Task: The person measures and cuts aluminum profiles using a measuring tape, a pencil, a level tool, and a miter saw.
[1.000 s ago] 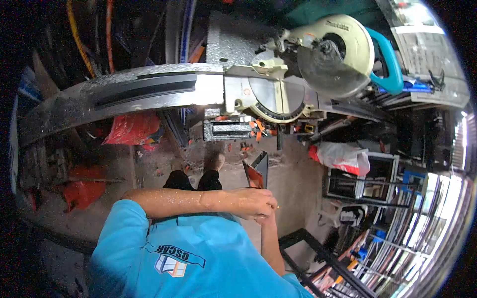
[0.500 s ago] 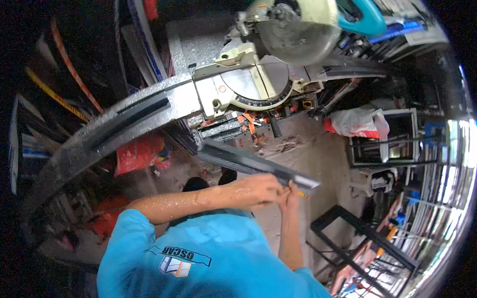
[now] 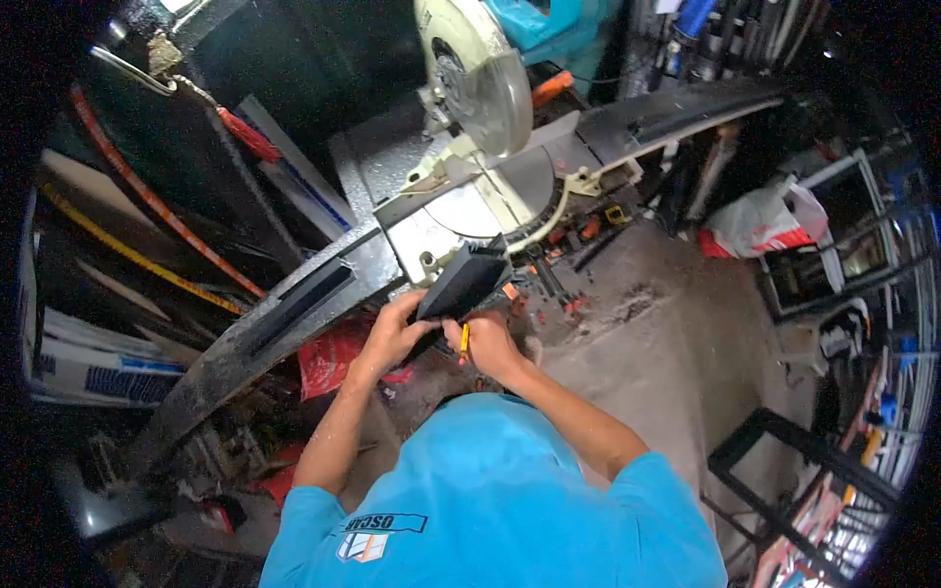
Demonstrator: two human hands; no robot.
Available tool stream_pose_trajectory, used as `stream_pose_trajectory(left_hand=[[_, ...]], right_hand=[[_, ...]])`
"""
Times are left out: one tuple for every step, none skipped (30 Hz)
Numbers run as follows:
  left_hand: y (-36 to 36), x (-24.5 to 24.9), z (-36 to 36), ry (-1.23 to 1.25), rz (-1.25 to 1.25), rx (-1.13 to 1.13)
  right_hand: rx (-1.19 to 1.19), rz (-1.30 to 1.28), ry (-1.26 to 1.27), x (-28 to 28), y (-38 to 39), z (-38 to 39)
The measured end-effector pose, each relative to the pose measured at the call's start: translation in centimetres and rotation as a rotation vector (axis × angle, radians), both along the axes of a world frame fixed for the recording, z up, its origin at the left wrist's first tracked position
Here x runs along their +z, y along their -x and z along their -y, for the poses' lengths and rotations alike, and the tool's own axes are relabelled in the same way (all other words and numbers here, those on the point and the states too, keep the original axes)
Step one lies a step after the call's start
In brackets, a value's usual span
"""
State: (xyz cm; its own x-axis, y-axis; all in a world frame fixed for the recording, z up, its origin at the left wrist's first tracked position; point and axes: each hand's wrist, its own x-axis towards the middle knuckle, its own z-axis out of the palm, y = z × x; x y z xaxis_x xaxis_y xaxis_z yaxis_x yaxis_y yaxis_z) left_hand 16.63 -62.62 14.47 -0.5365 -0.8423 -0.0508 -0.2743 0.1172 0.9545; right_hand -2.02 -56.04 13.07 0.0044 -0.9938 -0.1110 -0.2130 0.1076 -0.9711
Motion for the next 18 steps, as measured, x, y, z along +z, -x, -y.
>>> stream_pose_trajectory(left_hand=[[-0.3,-0.2,-0.2,-0.025,-0.024,0.013],[-0.6,-0.5,-0.5,-0.054,-0.049,0.023],[-0.9,-0.8,-0.8,-0.075,-0.005,0.006],[-0.9,-0.4,-0.9,-0.076,0.011,0.02],[-0.9,0.0,-1.1,-0.201,0.064,0.009],[-0.9,0.3,-1.3,-0.329,0.118,-0.001],[-0.9,0.3,-1.5,-0.363,0.087,0.001],[-0.9,0.3,-1.7,-0.371,0.108,0.009],[-1.1,0.4,-1.9,-0.464,0.114,0.017],[-1.2,0.6,-2.1,-0.558,0.121,0.027],[-1.8,-0.1,-2.3,-0.572,0.076,0.014],[-2.4,-0.6,-2.7,-0.585,0.102,0.018],[-2.8,-0.5,-2.8,-0.614,0.107,0.015],[-3.2,-0.5,-3.0,-0.641,0.11,0.011],[-3.5,-0.7,-3.3,-0.636,0.089,0.017],[-3.7,-0.4,-3.3,-0.646,0.107,0.021],[-3.8,0.0,-3.4,-0.666,0.211,0.078],[-3.9,0.3,-3.7,-0.686,0.312,0.135]], right_hand=[[0.089,-0.031,0.06,0.2,0.4,0.1],[0.107,-0.014,0.067,0.0,0.8,0.0],[0.164,-0.042,0.05,-0.3,1.0,-0.3],[0.219,-0.069,0.031,-0.2,1.1,-0.3],[0.179,-0.034,0.152,0.2,1.1,-0.5],[0.188,-0.013,0.15,0.2,1.2,-0.5],[0.246,0.047,0.096,-0.1,1.6,-0.7],[0.301,0.107,0.041,-0.3,2.0,-0.8],[0.388,0.013,-0.025,-0.7,2.2,-0.8],[0.389,0.04,-0.031,0.0,2.4,-0.6],[0.447,0.032,-0.106,1.3,2.5,-0.4],[0.506,0.024,-0.18,1.7,2.5,-0.4],[0.482,-0.088,0.148,0.8,2.0,-0.2],[0.476,-0.063,0.145,0.3,1.9,-0.4],[0.547,-0.176,0.175,-0.2,1.7,-0.6],[0.617,-0.292,0.204,-0.2,1.5,-0.6],[0.533,-0.27,0.231,-1.1,0.8,-1.1],[0.536,-0.255,0.224,-1.5,0.4,-1.2]])
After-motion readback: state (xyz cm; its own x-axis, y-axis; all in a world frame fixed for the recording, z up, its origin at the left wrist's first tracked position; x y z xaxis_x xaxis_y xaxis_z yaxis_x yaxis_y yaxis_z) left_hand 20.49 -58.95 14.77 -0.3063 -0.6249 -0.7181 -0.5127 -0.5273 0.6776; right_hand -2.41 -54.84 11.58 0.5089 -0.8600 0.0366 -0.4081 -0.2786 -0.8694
